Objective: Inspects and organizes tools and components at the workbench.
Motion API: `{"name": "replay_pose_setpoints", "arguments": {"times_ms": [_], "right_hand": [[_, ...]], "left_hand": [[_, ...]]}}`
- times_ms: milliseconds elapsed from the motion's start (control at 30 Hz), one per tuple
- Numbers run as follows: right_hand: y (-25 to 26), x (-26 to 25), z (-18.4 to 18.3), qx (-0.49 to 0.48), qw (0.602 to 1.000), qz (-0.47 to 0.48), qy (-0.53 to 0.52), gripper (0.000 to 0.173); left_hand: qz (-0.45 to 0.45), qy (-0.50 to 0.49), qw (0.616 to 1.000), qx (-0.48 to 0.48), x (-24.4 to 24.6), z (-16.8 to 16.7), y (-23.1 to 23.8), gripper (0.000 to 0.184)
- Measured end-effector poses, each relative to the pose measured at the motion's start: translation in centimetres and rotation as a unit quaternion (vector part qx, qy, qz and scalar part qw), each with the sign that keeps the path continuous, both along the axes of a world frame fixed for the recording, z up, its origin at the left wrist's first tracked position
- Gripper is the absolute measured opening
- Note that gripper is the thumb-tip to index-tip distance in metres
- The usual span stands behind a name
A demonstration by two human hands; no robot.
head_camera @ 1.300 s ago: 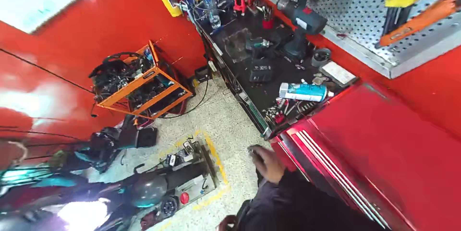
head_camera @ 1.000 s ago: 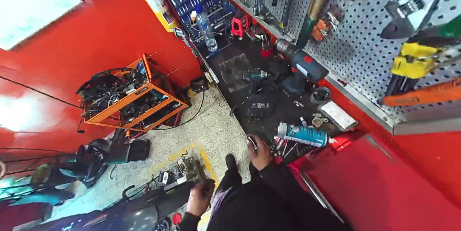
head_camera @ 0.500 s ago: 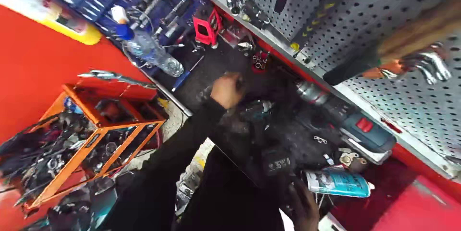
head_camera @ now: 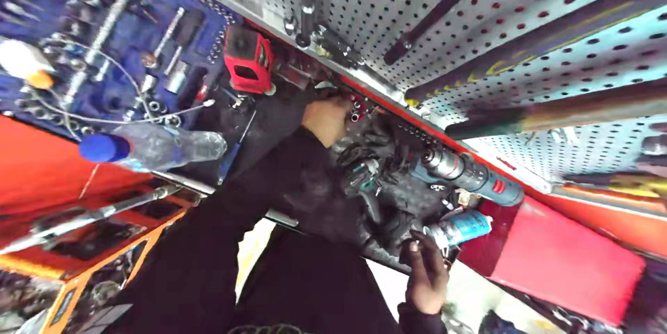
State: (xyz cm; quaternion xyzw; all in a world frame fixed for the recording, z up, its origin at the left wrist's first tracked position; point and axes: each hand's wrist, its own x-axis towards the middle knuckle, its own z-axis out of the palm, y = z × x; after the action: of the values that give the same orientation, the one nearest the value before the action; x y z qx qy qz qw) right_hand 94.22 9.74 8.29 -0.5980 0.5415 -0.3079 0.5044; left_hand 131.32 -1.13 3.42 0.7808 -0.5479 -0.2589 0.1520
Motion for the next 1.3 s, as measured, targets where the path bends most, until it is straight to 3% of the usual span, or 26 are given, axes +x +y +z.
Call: {"name": "replay_pose_setpoints", "arguments": {"times_ms": [167, 267, 333, 433, 533, 600, 733, 833, 1000, 1133, 1300], "right_hand": [[0.0, 1.7, 0.3, -0.035, 0.999, -0.011, -0.007, 0.028], [0.4, 2.6, 0.5, -0.052, 0.999, -0.012, -0.002, 0.026], [0.5, 3.4, 0.4, -0.052, 0.998, -0.011, 0.03, 0.026], [-0.9, 5.1, 0.3, -0.062, 0.985, 0.053, 0.154, 0.03], [-3.4, 8.9, 0.7, -0.114, 0.955, 0.165, 0.22, 0.035], [-5.6, 12.4, 0.9, -0.154, 0.942, 0.206, 0.218, 0.037], [-10.9, 18.5, -0.8, -0.295, 0.911, 0.172, 0.232, 0.032], [-14.1, 21.2, -2.2, -0.335, 0.891, 0.174, 0.254, 0.029], [-15.7, 23.5, -2.5, -0.278, 0.855, 0.228, 0.374, 0.03], [-16.8, 25.6, -0.3, -0.232, 0.803, 0.286, 0.467, 0.033], [-18.0, 26.7, 0.4, -0.185, 0.775, 0.311, 0.518, 0.035]], "left_hand": [[-0.1, -0.025, 0.994, 0.029, 1.2, 0.9, -1.3, 0.032], [-0.108, -0.042, 0.993, 0.035, 1.2, 1.3, -1.5, 0.026], [-0.103, -0.033, 0.994, -0.017, 1.3, 2.1, -0.9, 0.029], [-0.061, 0.014, 0.976, -0.208, 2.3, 4.2, 1.4, 0.027], [0.001, 0.172, 0.915, -0.364, 3.5, 6.3, 4.7, 0.025], [0.032, 0.318, 0.858, -0.401, 3.6, 6.4, 7.0, 0.027], [0.1, 0.463, 0.806, -0.356, 2.0, 5.4, 12.2, 0.026], [0.153, 0.526, 0.764, -0.34, 0.5, 4.6, 15.6, 0.026], [0.205, 0.572, 0.696, -0.383, -1.0, 5.0, 19.6, 0.026], [0.202, 0.557, 0.696, -0.405, -0.7, 5.4, 21.9, 0.025], [0.195, 0.552, 0.691, -0.423, -1.5, 5.3, 22.9, 0.025]]}}
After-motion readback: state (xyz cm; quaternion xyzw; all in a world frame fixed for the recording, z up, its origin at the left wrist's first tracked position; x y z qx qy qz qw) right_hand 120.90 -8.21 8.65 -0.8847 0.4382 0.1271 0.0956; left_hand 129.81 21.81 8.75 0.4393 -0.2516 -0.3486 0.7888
